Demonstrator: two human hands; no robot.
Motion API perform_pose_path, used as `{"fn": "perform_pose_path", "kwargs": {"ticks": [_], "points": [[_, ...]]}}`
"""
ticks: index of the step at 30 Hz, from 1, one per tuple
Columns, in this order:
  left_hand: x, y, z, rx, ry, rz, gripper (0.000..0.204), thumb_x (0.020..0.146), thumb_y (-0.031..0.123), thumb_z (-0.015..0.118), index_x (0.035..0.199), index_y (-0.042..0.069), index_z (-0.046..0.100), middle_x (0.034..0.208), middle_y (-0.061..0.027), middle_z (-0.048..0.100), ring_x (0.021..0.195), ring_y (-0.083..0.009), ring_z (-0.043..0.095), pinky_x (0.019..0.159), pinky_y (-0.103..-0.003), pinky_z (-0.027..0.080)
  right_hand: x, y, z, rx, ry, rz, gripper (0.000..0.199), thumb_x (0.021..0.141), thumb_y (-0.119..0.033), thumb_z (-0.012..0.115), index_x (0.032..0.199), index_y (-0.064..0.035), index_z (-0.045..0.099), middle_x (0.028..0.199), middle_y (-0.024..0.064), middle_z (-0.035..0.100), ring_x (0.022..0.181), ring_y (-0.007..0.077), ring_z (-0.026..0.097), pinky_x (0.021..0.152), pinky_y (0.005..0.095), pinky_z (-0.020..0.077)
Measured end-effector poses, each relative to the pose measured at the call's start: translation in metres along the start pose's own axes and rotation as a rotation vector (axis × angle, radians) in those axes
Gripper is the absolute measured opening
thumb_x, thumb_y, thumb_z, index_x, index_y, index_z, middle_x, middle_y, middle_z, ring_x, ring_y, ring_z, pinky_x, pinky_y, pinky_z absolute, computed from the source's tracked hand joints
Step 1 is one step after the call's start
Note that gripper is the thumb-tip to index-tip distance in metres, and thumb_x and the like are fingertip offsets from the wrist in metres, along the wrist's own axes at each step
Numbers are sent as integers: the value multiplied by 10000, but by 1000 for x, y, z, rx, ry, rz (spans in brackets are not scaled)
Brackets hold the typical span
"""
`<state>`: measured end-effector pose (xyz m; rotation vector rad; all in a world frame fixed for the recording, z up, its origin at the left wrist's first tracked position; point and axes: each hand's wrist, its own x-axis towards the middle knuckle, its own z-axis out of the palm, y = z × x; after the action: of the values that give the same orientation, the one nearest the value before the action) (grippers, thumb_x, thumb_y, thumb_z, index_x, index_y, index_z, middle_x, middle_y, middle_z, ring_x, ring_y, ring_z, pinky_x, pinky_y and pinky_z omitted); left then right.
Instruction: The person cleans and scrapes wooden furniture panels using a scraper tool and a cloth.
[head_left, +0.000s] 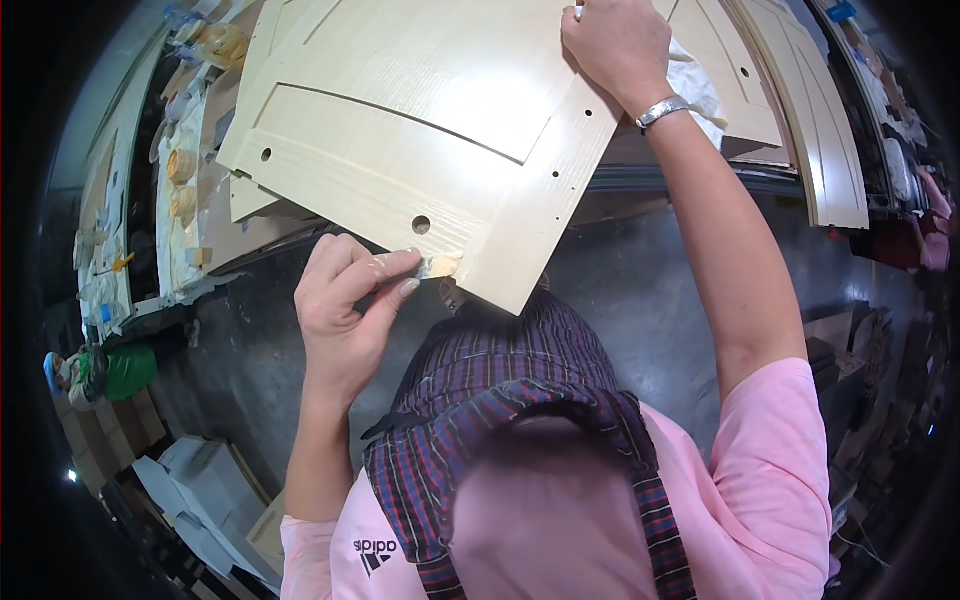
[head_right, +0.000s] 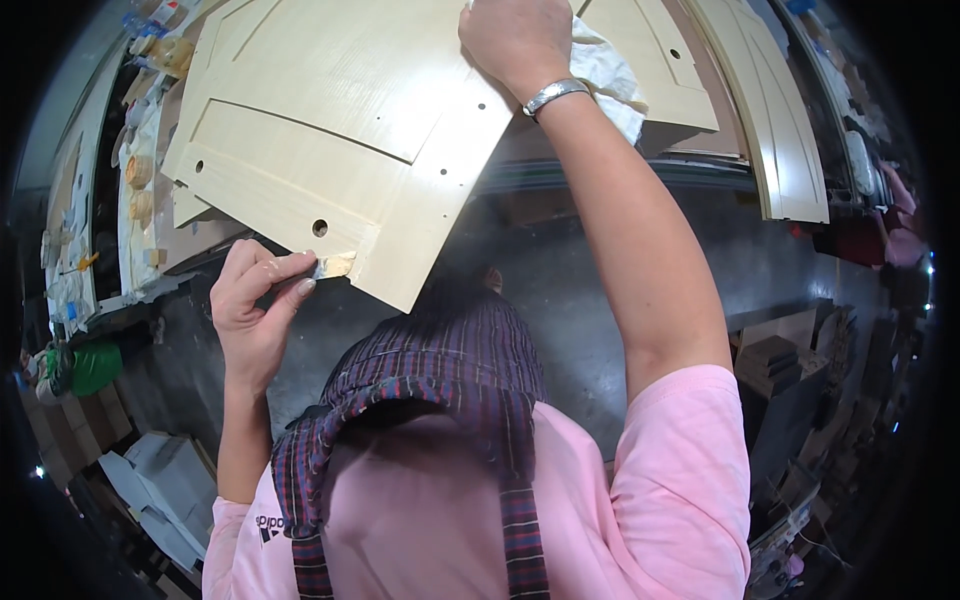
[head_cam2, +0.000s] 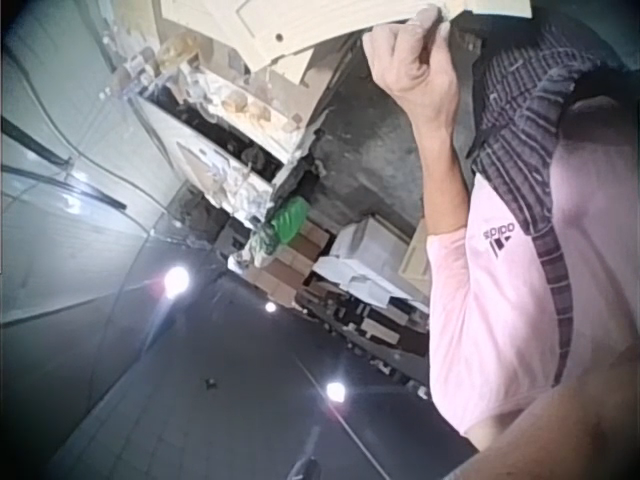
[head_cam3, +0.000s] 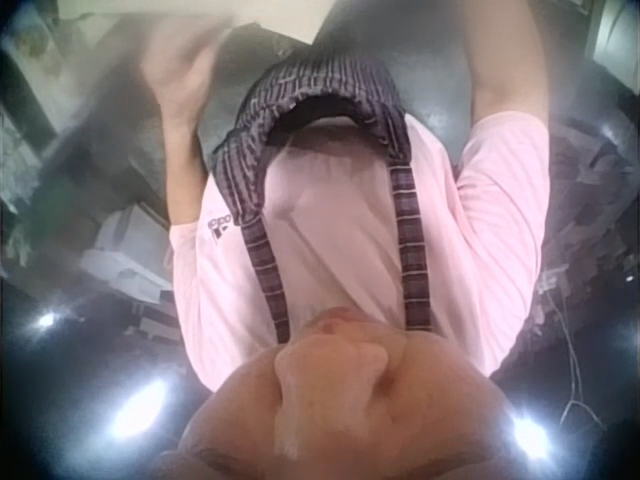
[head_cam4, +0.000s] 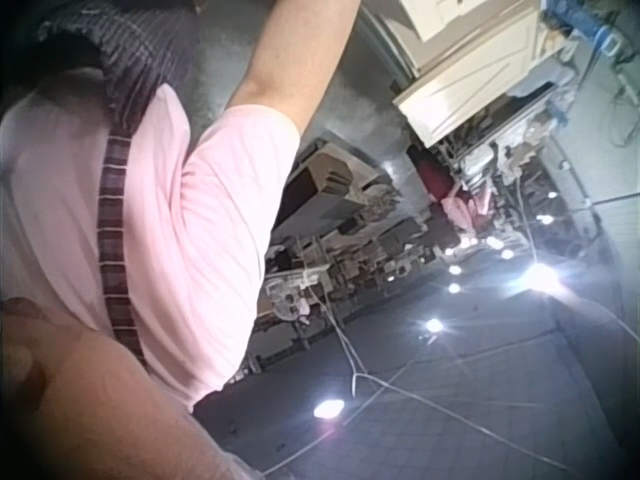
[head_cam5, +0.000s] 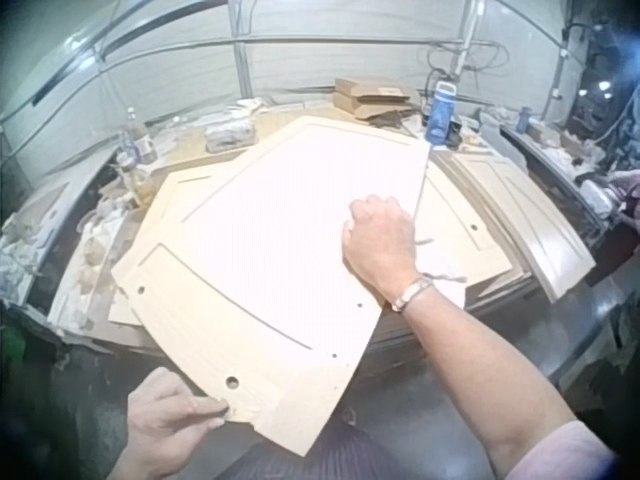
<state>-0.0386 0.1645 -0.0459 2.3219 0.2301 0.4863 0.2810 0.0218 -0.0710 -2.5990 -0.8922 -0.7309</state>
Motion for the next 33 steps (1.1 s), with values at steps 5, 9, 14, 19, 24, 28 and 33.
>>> {"fn": "perform_pose_path", "kwargs": {"ticks": [5,9,14,19,24,28,33], "points": [[7,3,4,14,-50,33,302,668,-52,796,954,47,793,717,-40,516,712,-195,485,634,-321,400,0,1,0,28,22,-20,193,846,-183,616,891,-13,693,954,183,682,995,342,632,904,447,509],[8,5,4,16,-10,57,306,662,-50,798,951,50,790,712,-44,513,712,-202,494,629,-325,402,1,2,2,30,11,-11,186,843,-180,615,886,-16,691,954,182,680,995,343,630,901,445,509],[10,6,6,52,23,66,313,653,-47,801,948,57,788,709,-45,513,707,-207,497,626,-328,403,-1,1,2,36,40,-42,178,848,-178,611,876,-20,686,948,182,672,984,351,623,889,453,507],[17,9,6,89,25,122,294,673,-52,802,947,53,785,707,-50,515,698,-211,491,625,-328,401,0,-1,0,35,58,-3,173,861,-174,606,868,-17,680,942,187,670,980,358,623,889,459,503],[43,16,15,99,40,115,308,752,-104,749,1039,10,753,806,-57,543,742,-169,531,656,-276,456,0,7,9,-125,72,-46,212,886,-280,661,949,-103,761,907,79,727,862,285,693,758,408,584],[70,11,34,143,-11,144,306,790,-101,711,1070,17,738,827,-57,557,770,-171,536,667,-283,461,-1,8,11,-111,42,-27,211,885,-281,668,961,-111,765,923,72,728,866,278,686,761,405,582],[83,15,48,13,20,137,258,771,-50,734,1007,53,749,782,-65,583,755,-219,531,640,-340,440,-2,6,12,-100,46,-8,208,888,-274,665,979,-116,765,937,67,726,886,271,682,785,409,579]]}}
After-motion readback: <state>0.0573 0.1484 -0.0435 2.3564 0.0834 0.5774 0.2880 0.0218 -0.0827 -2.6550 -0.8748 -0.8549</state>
